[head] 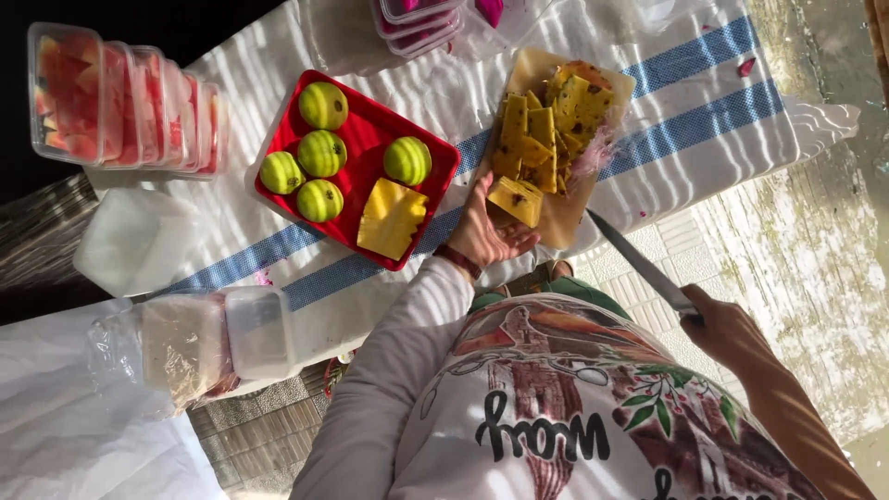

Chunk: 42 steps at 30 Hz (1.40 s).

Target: Peeling and slicing a whole pineapple on a cutting board using a large knife.

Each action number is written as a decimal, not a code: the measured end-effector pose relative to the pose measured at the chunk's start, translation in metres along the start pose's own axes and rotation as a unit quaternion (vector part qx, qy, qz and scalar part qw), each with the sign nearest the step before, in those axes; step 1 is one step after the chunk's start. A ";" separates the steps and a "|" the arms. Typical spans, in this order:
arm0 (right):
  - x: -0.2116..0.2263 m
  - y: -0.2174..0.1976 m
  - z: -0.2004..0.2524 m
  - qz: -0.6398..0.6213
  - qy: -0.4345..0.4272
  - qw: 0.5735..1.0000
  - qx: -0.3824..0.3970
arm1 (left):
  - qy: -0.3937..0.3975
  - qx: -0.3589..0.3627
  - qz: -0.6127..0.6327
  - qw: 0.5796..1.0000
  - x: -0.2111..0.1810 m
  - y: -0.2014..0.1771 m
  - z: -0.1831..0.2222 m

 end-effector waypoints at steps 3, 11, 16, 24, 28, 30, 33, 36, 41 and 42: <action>0.015 -0.021 0.002 -0.053 0.012 0.999 -0.007 | -0.015 0.040 0.087 0.995 0.000 -0.007 -0.042; 0.024 -0.010 -0.027 -0.019 -0.111 0.991 -0.078 | -0.125 0.149 0.144 0.970 0.006 -0.039 -0.067; 0.049 -0.025 -0.018 -0.002 -0.099 0.994 -0.045 | -0.129 0.212 0.150 0.957 0.012 -0.060 -0.043; 0.093 -0.045 -0.018 0.043 -0.028 0.998 0.045 | -0.074 0.136 0.141 0.978 0.020 -0.065 -0.031; 0.121 -0.057 -0.011 0.057 -0.031 0.997 0.048 | -0.077 0.145 0.123 0.979 0.020 -0.067 -0.036; 0.126 -0.058 -0.014 0.036 -0.042 0.997 0.055 | -0.079 0.155 0.119 0.977 0.022 -0.071 -0.048; 0.128 -0.054 -0.025 0.017 -0.060 0.996 0.061 | -0.080 0.165 0.106 0.977 0.026 -0.074 -0.060; 0.121 -0.047 -0.037 0.011 -0.069 0.996 0.058 | -0.064 0.189 0.123 0.972 0.021 -0.060 -0.051; 0.125 -0.049 -0.036 0.020 -0.078 0.995 0.060 | -0.071 0.179 0.199 0.961 0.034 -0.046 -0.068; 0.126 -0.048 -0.037 0.015 -0.076 0.995 0.058 | -0.067 0.173 0.213 0.959 0.036 -0.045 -0.075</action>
Point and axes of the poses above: each hand's wrist, its own z-axis away from the middle knuckle, its own y-axis out of the palm, x = y × z, the point moved 3 cm from there along -z, towards the middle knuckle, and after that the axes turned 5 degrees about y, right-handed, at the moved point
